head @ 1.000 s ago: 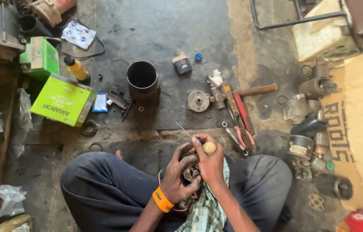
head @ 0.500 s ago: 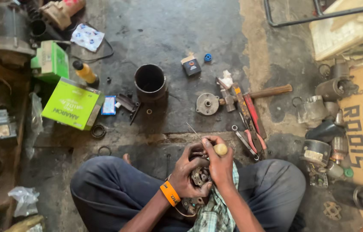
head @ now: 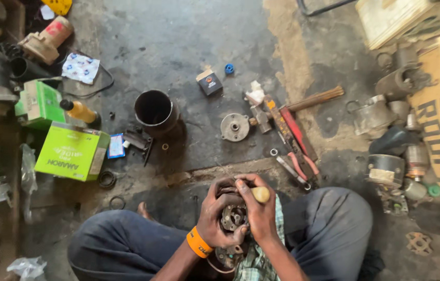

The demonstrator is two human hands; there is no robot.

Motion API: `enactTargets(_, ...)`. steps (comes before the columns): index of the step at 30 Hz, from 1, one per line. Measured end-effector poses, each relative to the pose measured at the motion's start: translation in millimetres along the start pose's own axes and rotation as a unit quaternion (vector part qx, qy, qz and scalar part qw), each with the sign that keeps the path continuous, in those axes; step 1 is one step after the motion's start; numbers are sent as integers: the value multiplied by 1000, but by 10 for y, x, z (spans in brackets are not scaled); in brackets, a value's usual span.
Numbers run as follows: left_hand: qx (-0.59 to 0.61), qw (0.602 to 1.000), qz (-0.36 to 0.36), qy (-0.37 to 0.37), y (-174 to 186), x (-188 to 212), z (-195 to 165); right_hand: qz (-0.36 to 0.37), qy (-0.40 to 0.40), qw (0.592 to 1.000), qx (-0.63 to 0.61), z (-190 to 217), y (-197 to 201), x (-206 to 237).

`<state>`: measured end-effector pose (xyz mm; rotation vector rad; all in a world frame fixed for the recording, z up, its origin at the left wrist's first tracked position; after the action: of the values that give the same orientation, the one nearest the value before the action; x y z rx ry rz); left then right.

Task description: The person sits on the floor and uses a screwdriver to work on a small electric motor held in their left hand. They repeatedly insert and turn the screwdriver into the motor housing while surrounded by tools and parts.

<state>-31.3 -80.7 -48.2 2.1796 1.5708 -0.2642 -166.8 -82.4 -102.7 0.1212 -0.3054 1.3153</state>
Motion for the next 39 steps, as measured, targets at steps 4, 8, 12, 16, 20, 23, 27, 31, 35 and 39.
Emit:
enactTargets(4,4,999,-32,16,9,45,47,12,11,1000,-26,-1,-24,-46)
enactTargets(8,-12,998,-53,12,5,-9,20,42,56,997,23,116,-22,-136)
enactTargets(12,-9,998,-57,1,19,-29,-47,40,42,995,79,389,152,-94)
enactTargets(16,2,999,-49,-22,9,6,-99,133,60,965,218,889,455,117)
enactTargets(20,-14,998,-46,-42,-4,66,-154,199,53,878,431,980,552,282)
enactTargets(23,-12,998,-50,-37,19,82,-153,176,40,868,462,1009,611,331)
enactTargets(27,-10,998,-55,-32,59,81,-124,224,80,895,376,969,505,378)
enactTargets(31,-2,999,-41,-33,52,99,-105,242,107,901,345,763,501,360)
enactTargets(35,-4,999,-38,-23,64,116,-77,215,75,915,332,614,678,332)
enactTargets(39,5,999,-33,-17,51,116,-59,237,98,912,321,554,674,313)
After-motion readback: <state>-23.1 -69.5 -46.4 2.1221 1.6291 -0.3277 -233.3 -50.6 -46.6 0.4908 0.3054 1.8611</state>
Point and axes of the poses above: each hand's wrist, its own x-axis away from the middle knuckle, its own y-axis out of the back of the hand, z = x × y, the point moved 9 cm from there along -x, towards the middle knuckle
